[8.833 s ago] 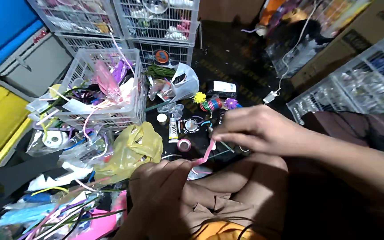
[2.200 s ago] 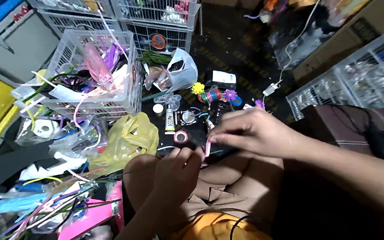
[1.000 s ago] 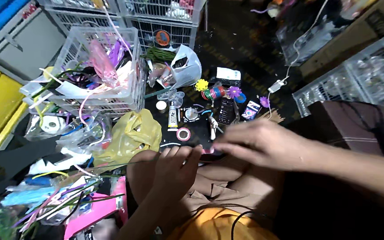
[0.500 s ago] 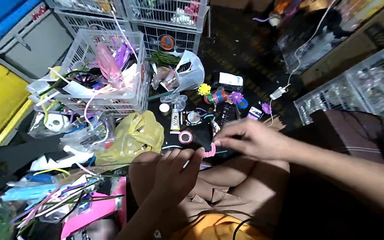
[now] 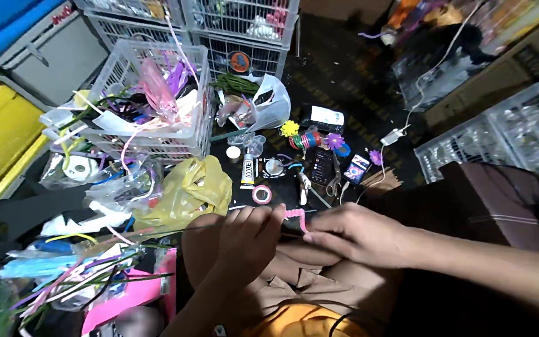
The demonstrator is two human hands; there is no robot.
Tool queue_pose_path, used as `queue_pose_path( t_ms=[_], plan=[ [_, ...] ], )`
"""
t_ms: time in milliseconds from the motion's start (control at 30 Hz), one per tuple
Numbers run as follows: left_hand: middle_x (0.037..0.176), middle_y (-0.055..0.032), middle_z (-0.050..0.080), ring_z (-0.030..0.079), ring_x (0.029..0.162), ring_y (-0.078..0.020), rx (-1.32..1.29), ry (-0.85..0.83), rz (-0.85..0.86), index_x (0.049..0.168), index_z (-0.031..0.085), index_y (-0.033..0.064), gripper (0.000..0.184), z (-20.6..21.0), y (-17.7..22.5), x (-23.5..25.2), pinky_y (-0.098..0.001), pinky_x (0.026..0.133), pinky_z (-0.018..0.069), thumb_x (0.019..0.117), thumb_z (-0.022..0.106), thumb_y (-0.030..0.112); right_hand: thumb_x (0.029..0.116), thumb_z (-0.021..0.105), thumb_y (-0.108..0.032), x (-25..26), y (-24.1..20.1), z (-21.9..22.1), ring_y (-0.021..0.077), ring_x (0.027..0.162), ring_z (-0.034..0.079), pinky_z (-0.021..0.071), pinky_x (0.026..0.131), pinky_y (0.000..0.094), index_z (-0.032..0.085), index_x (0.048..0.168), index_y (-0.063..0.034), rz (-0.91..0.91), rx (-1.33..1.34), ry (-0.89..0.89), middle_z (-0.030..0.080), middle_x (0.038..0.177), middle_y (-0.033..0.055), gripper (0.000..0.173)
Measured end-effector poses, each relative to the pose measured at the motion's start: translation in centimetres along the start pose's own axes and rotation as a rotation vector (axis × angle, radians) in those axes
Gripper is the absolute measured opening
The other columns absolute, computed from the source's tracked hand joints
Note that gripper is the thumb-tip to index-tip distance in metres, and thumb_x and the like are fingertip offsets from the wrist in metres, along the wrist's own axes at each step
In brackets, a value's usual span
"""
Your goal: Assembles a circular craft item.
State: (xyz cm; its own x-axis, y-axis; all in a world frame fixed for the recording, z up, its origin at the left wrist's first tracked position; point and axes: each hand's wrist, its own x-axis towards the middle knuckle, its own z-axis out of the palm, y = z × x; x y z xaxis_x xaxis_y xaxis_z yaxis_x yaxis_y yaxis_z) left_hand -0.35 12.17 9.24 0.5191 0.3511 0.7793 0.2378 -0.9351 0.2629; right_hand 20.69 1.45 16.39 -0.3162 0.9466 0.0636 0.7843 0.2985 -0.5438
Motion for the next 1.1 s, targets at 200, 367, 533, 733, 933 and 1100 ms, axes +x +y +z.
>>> queue_pose_path(
  t_ms=[200, 367, 533, 733, 933, 1100],
  plan=[
    [0.091, -0.0081, 0.069, 0.062, 0.079, -0.0219, -0.044, 0.033, 0.066, 0.111, 0.073, 0.0103, 0.017, 0.2, 0.2, -0.6, -0.0321, 0.072, 0.0493, 0.1013, 0.06, 0.015, 0.1027, 0.055, -0.026, 1.4, 0.0, -4.2, -0.0009, 0.075, 0.063, 0.0533, 0.067, 0.0176, 0.077, 0.095, -0.0133, -0.033, -0.12, 0.123, 0.07, 0.084, -0.0063, 0.027],
    [0.091, -0.0105, 0.072, 0.066, 0.076, -0.023, -0.031, 0.022, -0.013, 0.109, 0.076, 0.0089, 0.019, 0.0, -0.3, -0.3, -0.0345, 0.069, 0.0519, 0.1013, 0.059, 0.015, 0.1066, 0.05, -0.026, 0.4, 0.4, -1.1, 0.0051, 0.065, 0.057, 0.0479, 0.061, 0.0226, 0.072, 0.094, -0.0064, 0.082, 0.097, 0.006, 0.064, 0.074, 0.0018, 0.032],
    [0.09, -0.0087, 0.07, 0.064, 0.077, -0.022, -0.049, 0.026, 0.018, 0.11, 0.075, 0.0101, 0.019, 0.3, -0.1, -0.6, -0.0329, 0.07, 0.0505, 0.1017, 0.059, 0.016, 0.1041, 0.05, -0.026, 0.8, -1.8, -3.8, 0.0054, 0.067, 0.061, 0.0513, 0.059, 0.0235, 0.073, 0.092, -0.0108, -0.011, -0.155, 0.111, 0.065, 0.076, -0.0021, 0.03],
    [0.09, -0.0089, 0.069, 0.063, 0.078, -0.0201, -0.098, 0.08, -0.006, 0.111, 0.074, 0.0088, 0.019, 0.1, -0.1, -0.1, -0.0307, 0.07, 0.0503, 0.1031, 0.058, 0.017, 0.1044, 0.057, -0.027, 1.2, 1.4, -2.2, -0.0072, 0.064, 0.053, 0.044, 0.059, 0.0115, 0.074, 0.092, -0.009, 0.126, 0.208, 0.053, 0.064, 0.073, -0.0075, 0.027],
    [0.088, -0.0092, 0.07, 0.064, 0.075, -0.0216, -0.024, 0.032, -0.009, 0.108, 0.075, 0.009, 0.018, 0.4, -0.2, -0.5, -0.0323, 0.068, 0.051, 0.1013, 0.06, 0.016, 0.1055, 0.048, -0.028, 0.3, -1.7, -3.0, 0.004, 0.062, 0.058, 0.0472, 0.055, 0.0218, 0.07, 0.088, -0.0108, 0.029, -0.1, 0.083, 0.061, 0.07, -0.0026, 0.033],
    [0.09, -0.0085, 0.069, 0.064, 0.08, -0.0178, -0.118, 0.056, -0.005, 0.108, 0.074, 0.0084, 0.019, 0.2, 0.1, -0.2, -0.0276, 0.073, 0.0513, 0.1035, 0.057, 0.017, 0.1011, 0.058, -0.024, 2.1, 0.6, -4.9, -0.0054, 0.058, 0.052, 0.042, 0.052, 0.0131, 0.072, 0.085, -0.0126, 0.085, 0.06, 0.07, 0.058, 0.067, -0.0097, 0.024]
  ],
)
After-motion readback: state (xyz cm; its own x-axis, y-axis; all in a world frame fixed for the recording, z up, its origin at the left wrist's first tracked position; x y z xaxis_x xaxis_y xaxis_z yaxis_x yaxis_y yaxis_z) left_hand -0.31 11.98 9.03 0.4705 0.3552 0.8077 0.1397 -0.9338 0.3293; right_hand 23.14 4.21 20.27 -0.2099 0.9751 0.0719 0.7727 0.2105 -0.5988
